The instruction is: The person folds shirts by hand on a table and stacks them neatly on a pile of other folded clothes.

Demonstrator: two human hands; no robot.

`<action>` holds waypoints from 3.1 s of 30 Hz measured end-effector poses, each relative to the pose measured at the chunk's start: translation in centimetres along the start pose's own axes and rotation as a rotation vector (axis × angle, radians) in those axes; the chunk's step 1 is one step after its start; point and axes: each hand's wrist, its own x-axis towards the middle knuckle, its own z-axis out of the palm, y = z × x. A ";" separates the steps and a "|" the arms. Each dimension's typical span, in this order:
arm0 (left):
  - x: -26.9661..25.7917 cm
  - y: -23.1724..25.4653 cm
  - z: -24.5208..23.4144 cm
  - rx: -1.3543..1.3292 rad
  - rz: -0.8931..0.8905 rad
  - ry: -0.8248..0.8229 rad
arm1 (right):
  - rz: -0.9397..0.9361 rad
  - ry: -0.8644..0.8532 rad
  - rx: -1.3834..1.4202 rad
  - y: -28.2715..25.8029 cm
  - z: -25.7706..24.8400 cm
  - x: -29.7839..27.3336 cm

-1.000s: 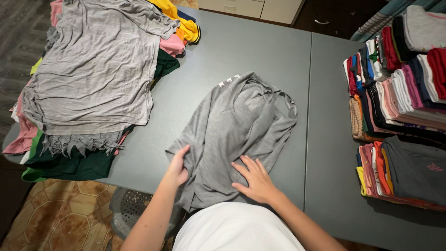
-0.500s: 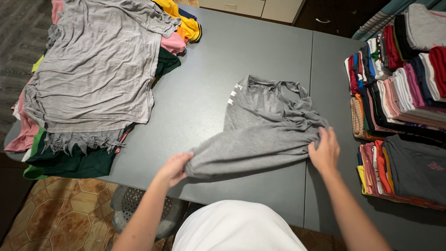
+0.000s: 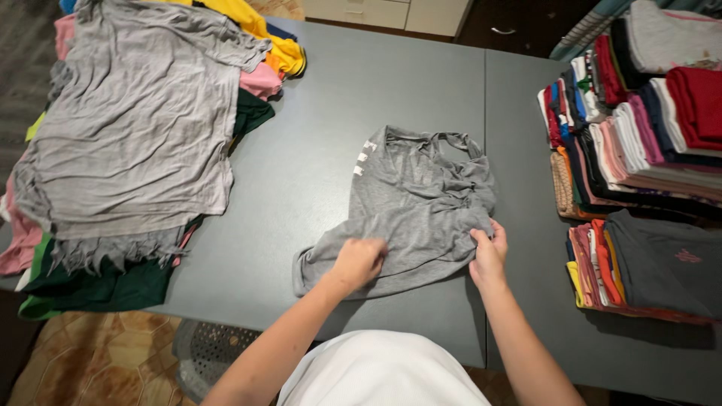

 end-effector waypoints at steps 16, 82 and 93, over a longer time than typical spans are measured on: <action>-1.7 2.3 -5.6 0.069 -0.308 -0.908 | 0.510 -0.075 0.161 -4.1 2.9 -7.7; -0.3 -1.1 -17.1 -0.434 -0.205 0.160 | 0.027 -0.452 0.189 -12.4 5.4 1.6; -5.1 -8.3 -24.6 0.325 -0.084 0.147 | -0.433 -0.252 -0.597 -19.0 -3.4 1.2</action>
